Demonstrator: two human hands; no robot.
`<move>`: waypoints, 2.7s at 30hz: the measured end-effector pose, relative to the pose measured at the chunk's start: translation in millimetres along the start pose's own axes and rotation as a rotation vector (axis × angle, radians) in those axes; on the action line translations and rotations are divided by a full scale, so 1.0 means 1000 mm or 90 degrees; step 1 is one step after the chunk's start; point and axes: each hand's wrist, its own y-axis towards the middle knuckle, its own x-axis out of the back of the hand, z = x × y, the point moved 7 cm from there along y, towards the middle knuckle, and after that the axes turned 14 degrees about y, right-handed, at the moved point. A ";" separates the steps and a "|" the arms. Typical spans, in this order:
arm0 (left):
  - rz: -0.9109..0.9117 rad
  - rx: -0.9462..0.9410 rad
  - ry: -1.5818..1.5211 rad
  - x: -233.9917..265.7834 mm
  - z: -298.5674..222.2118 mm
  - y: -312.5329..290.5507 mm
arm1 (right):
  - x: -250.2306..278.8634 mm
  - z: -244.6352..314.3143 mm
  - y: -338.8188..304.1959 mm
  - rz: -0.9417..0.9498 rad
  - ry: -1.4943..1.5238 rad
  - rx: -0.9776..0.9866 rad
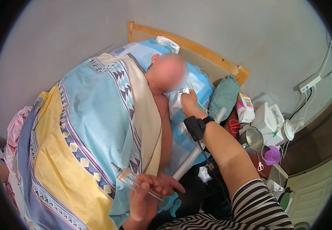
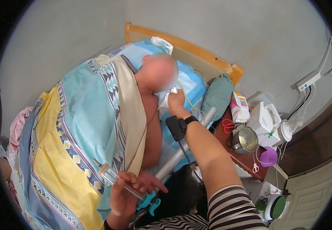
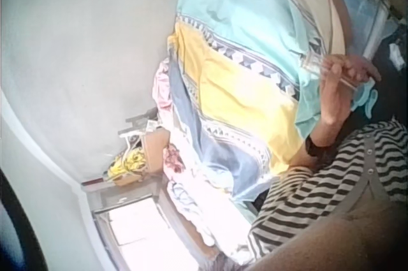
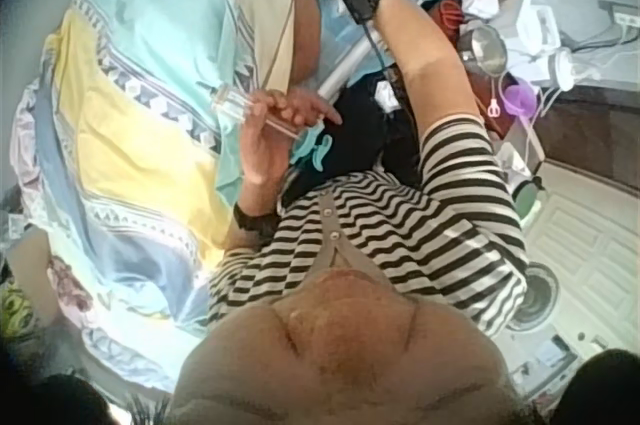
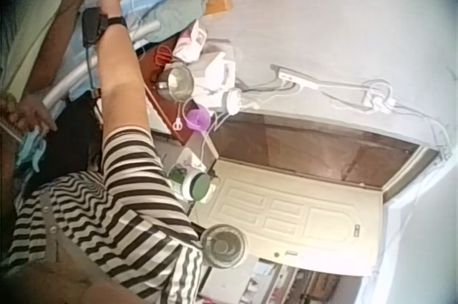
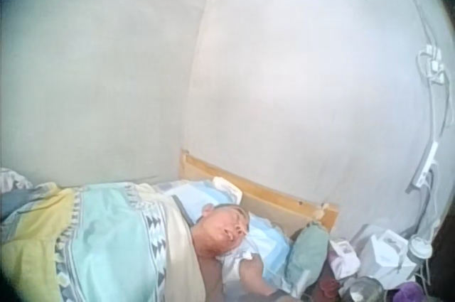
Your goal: Administer liquid nutrition to a patient via a nasogastric feeding tube and cleaning the patient's face.
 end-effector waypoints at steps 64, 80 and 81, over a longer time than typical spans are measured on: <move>0.024 -0.003 0.080 -0.004 0.010 0.008 | -0.007 0.046 -0.021 0.031 -0.289 0.192; -0.033 0.006 0.099 -0.004 0.005 0.005 | -0.027 0.088 -0.028 0.081 -0.143 0.474; -0.031 0.013 0.099 -0.005 0.006 0.004 | -0.027 0.089 -0.027 0.079 -0.160 0.480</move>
